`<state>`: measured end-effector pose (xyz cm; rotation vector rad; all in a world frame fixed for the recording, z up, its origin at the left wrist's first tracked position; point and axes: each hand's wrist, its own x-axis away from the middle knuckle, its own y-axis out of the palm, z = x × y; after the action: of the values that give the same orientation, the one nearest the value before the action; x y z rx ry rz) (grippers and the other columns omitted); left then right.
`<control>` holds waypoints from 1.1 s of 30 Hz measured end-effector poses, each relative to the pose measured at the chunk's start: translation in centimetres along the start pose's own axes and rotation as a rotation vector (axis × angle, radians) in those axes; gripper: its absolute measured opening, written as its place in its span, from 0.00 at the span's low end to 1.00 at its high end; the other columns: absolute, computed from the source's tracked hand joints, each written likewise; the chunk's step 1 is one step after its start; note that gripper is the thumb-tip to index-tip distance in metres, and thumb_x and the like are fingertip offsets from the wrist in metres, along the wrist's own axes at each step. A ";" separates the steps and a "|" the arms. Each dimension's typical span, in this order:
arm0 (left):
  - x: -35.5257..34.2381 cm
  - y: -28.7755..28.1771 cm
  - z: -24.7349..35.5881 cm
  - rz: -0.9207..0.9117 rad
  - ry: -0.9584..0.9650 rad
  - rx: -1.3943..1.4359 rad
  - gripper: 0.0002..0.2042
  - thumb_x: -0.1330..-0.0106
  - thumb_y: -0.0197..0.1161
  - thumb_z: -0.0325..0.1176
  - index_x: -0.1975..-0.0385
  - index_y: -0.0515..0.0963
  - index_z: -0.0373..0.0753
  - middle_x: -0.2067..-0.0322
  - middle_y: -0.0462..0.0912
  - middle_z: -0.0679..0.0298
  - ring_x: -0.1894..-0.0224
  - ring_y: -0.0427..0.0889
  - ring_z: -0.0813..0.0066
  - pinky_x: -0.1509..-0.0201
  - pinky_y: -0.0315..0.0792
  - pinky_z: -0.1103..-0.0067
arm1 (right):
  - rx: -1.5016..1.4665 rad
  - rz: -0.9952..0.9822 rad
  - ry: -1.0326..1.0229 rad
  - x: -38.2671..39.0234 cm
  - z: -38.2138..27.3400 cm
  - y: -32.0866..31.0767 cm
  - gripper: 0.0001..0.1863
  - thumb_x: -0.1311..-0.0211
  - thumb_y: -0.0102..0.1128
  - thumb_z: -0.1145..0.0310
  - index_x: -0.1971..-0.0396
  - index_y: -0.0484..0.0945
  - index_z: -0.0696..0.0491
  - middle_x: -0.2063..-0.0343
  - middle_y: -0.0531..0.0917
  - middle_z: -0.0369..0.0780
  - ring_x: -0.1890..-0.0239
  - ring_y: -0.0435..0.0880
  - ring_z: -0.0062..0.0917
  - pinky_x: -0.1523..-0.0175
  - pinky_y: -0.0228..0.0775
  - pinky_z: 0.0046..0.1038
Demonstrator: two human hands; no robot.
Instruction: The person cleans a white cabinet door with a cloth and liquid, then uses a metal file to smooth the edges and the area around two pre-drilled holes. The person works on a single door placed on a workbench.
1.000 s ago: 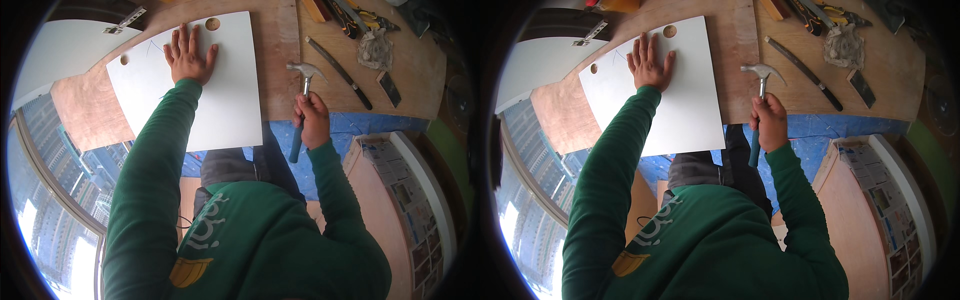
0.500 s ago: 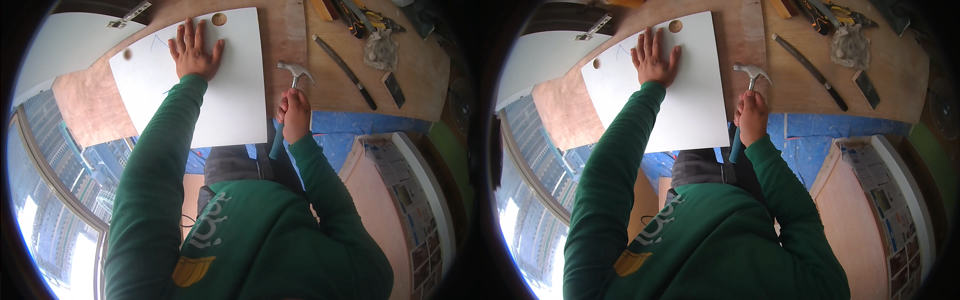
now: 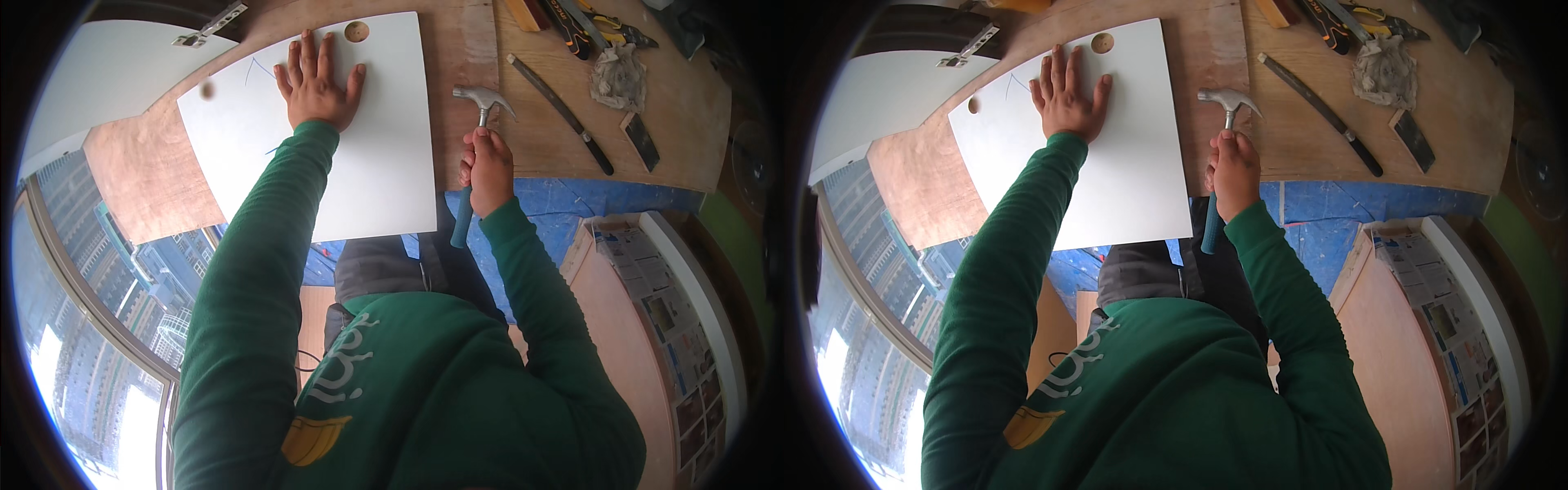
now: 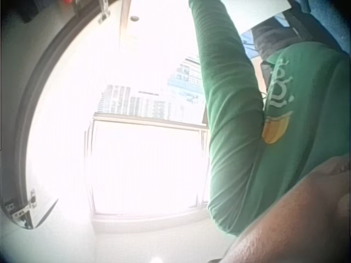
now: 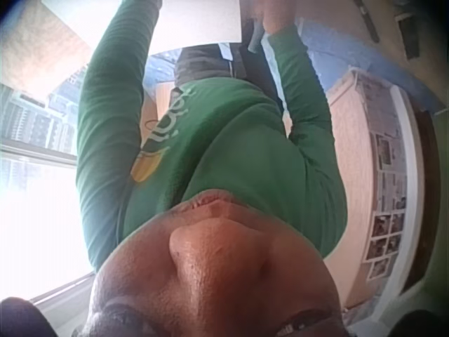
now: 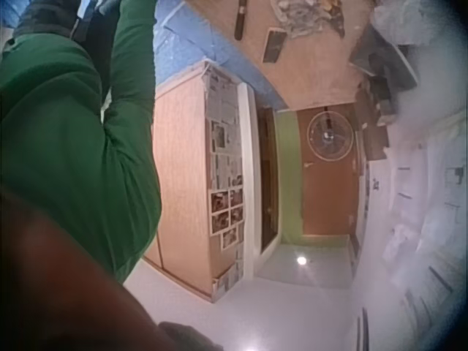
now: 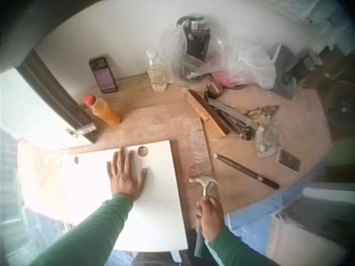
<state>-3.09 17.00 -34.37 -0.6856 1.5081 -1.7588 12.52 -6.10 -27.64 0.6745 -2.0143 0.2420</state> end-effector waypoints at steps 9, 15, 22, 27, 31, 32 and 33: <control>-0.1 0.1 0.1 -0.009 0.001 0.028 0.38 0.26 0.47 0.65 0.21 0.57 0.54 0.18 0.49 0.60 0.17 0.45 0.56 0.15 0.31 0.55 | 0.000 -0.019 0.043 3.5 3.1 -1.7 0.16 0.18 0.50 0.55 0.64 0.71 0.51 0.81 0.65 0.29 0.84 0.61 0.14 0.80 0.56 0.22; 0.0 0.0 0.1 -0.001 -0.004 0.038 0.38 0.26 0.47 0.66 0.21 0.57 0.54 0.18 0.50 0.59 0.17 0.46 0.56 0.15 0.31 0.55 | -0.049 0.038 0.069 4.7 5.1 -1.8 0.17 0.17 0.48 0.53 0.63 0.70 0.51 0.80 0.64 0.30 0.83 0.62 0.15 0.79 0.57 0.23; 0.1 0.2 -0.1 0.008 0.000 0.023 0.38 0.26 0.46 0.66 0.21 0.57 0.54 0.19 0.50 0.59 0.17 0.47 0.56 0.15 0.32 0.54 | -0.099 0.081 0.092 5.9 7.6 -2.6 0.18 0.18 0.48 0.53 0.64 0.70 0.52 0.80 0.66 0.30 0.85 0.62 0.14 0.82 0.57 0.22; 0.0 0.3 -0.1 0.009 -0.001 0.014 0.38 0.26 0.46 0.66 0.21 0.58 0.54 0.18 0.50 0.59 0.17 0.47 0.56 0.16 0.32 0.54 | 0.033 0.002 0.102 5.7 8.0 -3.0 0.19 0.18 0.48 0.51 0.64 0.70 0.52 0.81 0.65 0.30 0.85 0.61 0.14 0.82 0.58 0.22; 0.1 0.3 0.0 0.017 0.002 0.028 0.38 0.26 0.46 0.66 0.21 0.58 0.54 0.18 0.50 0.60 0.17 0.47 0.56 0.15 0.32 0.54 | -0.051 0.053 0.038 5.8 8.6 -2.3 0.18 0.18 0.48 0.52 0.63 0.70 0.52 0.81 0.63 0.30 0.85 0.61 0.15 0.80 0.56 0.23; 0.0 0.4 0.0 0.015 -0.001 0.022 0.38 0.26 0.46 0.66 0.21 0.58 0.54 0.18 0.50 0.60 0.17 0.47 0.56 0.15 0.32 0.54 | 0.020 -0.016 0.056 6.0 9.0 -1.9 0.19 0.18 0.48 0.52 0.63 0.70 0.52 0.80 0.63 0.30 0.84 0.61 0.15 0.80 0.57 0.24; -0.1 0.5 0.0 0.013 -0.003 0.017 0.37 0.26 0.47 0.66 0.21 0.58 0.54 0.18 0.50 0.60 0.17 0.48 0.56 0.15 0.32 0.54 | 0.019 -0.025 0.070 5.8 8.7 -2.3 0.18 0.18 0.49 0.53 0.64 0.70 0.52 0.80 0.65 0.30 0.85 0.61 0.14 0.81 0.57 0.22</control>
<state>-2.91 17.02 -34.81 -0.6683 1.4907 -1.7575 5.15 -13.87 -27.49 0.6941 -1.9376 0.2668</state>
